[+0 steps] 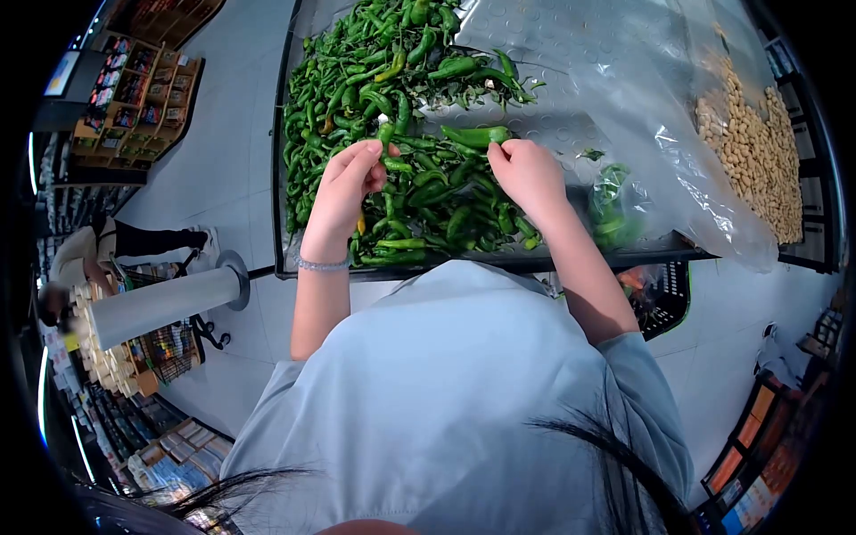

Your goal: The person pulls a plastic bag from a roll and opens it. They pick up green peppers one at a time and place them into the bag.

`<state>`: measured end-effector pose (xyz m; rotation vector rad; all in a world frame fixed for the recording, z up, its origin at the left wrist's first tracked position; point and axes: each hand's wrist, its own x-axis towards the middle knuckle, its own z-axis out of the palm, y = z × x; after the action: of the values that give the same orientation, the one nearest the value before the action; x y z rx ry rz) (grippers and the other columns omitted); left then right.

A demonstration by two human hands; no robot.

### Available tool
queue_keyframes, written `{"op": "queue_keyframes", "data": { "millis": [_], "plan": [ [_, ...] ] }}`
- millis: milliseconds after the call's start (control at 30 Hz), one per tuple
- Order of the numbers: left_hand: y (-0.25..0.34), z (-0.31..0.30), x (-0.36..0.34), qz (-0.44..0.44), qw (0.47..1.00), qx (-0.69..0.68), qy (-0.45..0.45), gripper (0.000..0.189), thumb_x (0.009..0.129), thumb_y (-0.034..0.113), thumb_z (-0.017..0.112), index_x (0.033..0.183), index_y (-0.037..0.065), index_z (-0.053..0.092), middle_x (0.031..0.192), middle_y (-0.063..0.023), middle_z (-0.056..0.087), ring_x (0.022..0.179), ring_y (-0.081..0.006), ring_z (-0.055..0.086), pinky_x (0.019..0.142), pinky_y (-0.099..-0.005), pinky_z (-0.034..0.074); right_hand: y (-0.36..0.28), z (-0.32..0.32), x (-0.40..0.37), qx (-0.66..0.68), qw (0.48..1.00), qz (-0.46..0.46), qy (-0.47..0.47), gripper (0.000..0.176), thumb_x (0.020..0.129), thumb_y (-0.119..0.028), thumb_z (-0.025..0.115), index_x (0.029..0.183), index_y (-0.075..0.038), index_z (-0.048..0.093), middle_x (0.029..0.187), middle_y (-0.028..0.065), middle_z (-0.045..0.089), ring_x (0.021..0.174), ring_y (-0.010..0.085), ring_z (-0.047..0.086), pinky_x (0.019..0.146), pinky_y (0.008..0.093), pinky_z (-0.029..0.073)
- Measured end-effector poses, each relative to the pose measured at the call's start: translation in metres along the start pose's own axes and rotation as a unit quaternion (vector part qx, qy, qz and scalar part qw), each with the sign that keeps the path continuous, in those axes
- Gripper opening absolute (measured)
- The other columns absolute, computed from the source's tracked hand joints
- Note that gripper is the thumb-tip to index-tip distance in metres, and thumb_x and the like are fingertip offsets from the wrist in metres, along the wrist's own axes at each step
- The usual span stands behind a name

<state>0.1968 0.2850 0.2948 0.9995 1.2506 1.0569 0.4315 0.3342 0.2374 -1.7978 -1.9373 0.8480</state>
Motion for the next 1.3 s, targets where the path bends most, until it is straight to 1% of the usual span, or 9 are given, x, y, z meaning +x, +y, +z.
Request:
{"op": "queue_keyframes", "data": {
  "millis": [267,333,367,600,733,967,1100,1200,1300],
  "plan": [
    [-0.013,0.003,0.003,-0.029,1.0,0.001,0.011,0.027,0.095,0.024,0.053,0.105,0.001,0.064,0.07,0.0042,0.05,0.061,-0.0041,0.043,0.058,-0.0184,0.037,0.007,-0.019,-0.017,0.2,0.98,-0.009,0.004,0.035,0.094,-0.027,0.053,0.069,-0.002,0.056,0.056,0.0035,0.051,0.051,0.0104,0.046,0.05,0.0269,0.037],
    [-0.016,0.014,0.004,-0.001,0.999,0.017,0.041,0.063,0.091,0.014,0.06,0.144,0.001,0.027,0.097,-0.0104,0.065,0.073,-0.0083,0.057,0.067,-0.0222,0.048,0.004,-0.025,-0.024,0.293,0.956,-0.022,0.004,0.033,0.097,-0.024,0.05,0.072,-0.004,0.056,0.062,-0.0035,0.051,0.056,0.0029,0.045,0.05,0.0195,0.036],
    [-0.026,0.02,0.006,0.04,0.998,0.021,0.049,0.068,0.09,0.012,0.062,0.145,0.001,0.023,0.102,-0.0125,0.064,0.075,-0.0089,0.058,0.07,-0.0234,0.049,0.007,-0.024,-0.026,0.297,0.955,-0.026,0.0,0.03,0.098,-0.023,0.049,0.075,-0.004,0.056,0.067,-0.0035,0.052,0.058,0.0021,0.045,0.051,0.018,0.036],
    [-0.025,0.047,0.004,-0.031,0.971,-0.218,-0.097,0.04,0.098,0.023,0.049,0.132,0.003,0.043,0.118,-0.0108,0.06,0.098,-0.0177,0.063,0.086,-0.0321,0.051,-0.031,-0.017,-0.043,0.22,0.951,-0.215,0.028,0.018,0.09,-0.018,0.061,0.084,-0.002,0.059,0.068,0.0061,0.059,0.055,0.0133,0.052,0.051,0.027,0.04],
    [-0.032,0.034,0.005,-0.079,0.94,-0.323,-0.081,0.037,0.099,0.028,0.046,0.127,0.004,0.048,0.113,-0.0103,0.062,0.095,-0.0186,0.064,0.087,-0.0349,0.052,-0.025,-0.005,-0.042,0.274,0.95,-0.145,0.032,0.017,0.089,-0.019,0.064,0.085,-0.003,0.059,0.068,0.0049,0.059,0.055,0.0115,0.052,0.053,0.0248,0.042],
    [-0.038,0.004,-0.003,-0.051,0.926,-0.367,-0.077,0.033,0.096,0.021,0.045,0.127,0.008,0.043,0.111,-0.0116,0.062,0.094,-0.0248,0.064,0.09,-0.0423,0.051,-0.015,0.008,-0.042,0.075,0.993,-0.089,0.001,0.032,0.085,-0.02,0.065,0.113,-0.009,0.055,0.074,0.0059,0.059,0.063,0.0237,0.059,0.056,0.0351,0.045],
    [-0.05,-0.026,-0.001,-0.014,0.824,-0.539,-0.174,0.027,0.09,0.024,0.049,0.11,0.008,0.054,0.134,-0.0144,0.05,0.116,-0.0292,0.055,0.097,-0.0455,0.047,-0.018,0.01,-0.042,-0.009,0.994,-0.106,-0.03,0.039,0.085,-0.019,0.062,0.122,-0.014,0.053,0.081,0.0059,0.061,0.069,0.0258,0.06,0.06,0.0381,0.047],
    [-0.041,-0.035,-0.008,-0.072,0.833,-0.539,-0.096,0.017,0.092,0.027,0.05,0.089,0.011,0.051,0.089,-0.0012,0.055,0.072,-0.0134,0.053,0.061,-0.0268,0.045,-0.014,0.013,-0.04,-0.032,0.989,-0.146,-0.002,0.037,0.085,-0.018,0.062,0.121,-0.015,0.053,0.084,0.0059,0.062,0.072,0.0262,0.062,0.062,0.0385,0.048],
    [-0.033,-0.032,-0.014,-0.072,0.96,-0.268,0.024,0.019,0.089,0.02,0.058,0.077,0.014,0.046,0.06,0.0055,0.04,0.05,-0.0053,0.033,0.046,-0.0214,0.027,-0.009,0.013,-0.038,-0.043,0.986,-0.163,-0.007,0.032,0.085,-0.017,0.061,0.116,-0.017,0.057,0.087,0.0052,0.062,0.072,0.0258,0.062,0.063,0.0386,0.049]
  ]
}}
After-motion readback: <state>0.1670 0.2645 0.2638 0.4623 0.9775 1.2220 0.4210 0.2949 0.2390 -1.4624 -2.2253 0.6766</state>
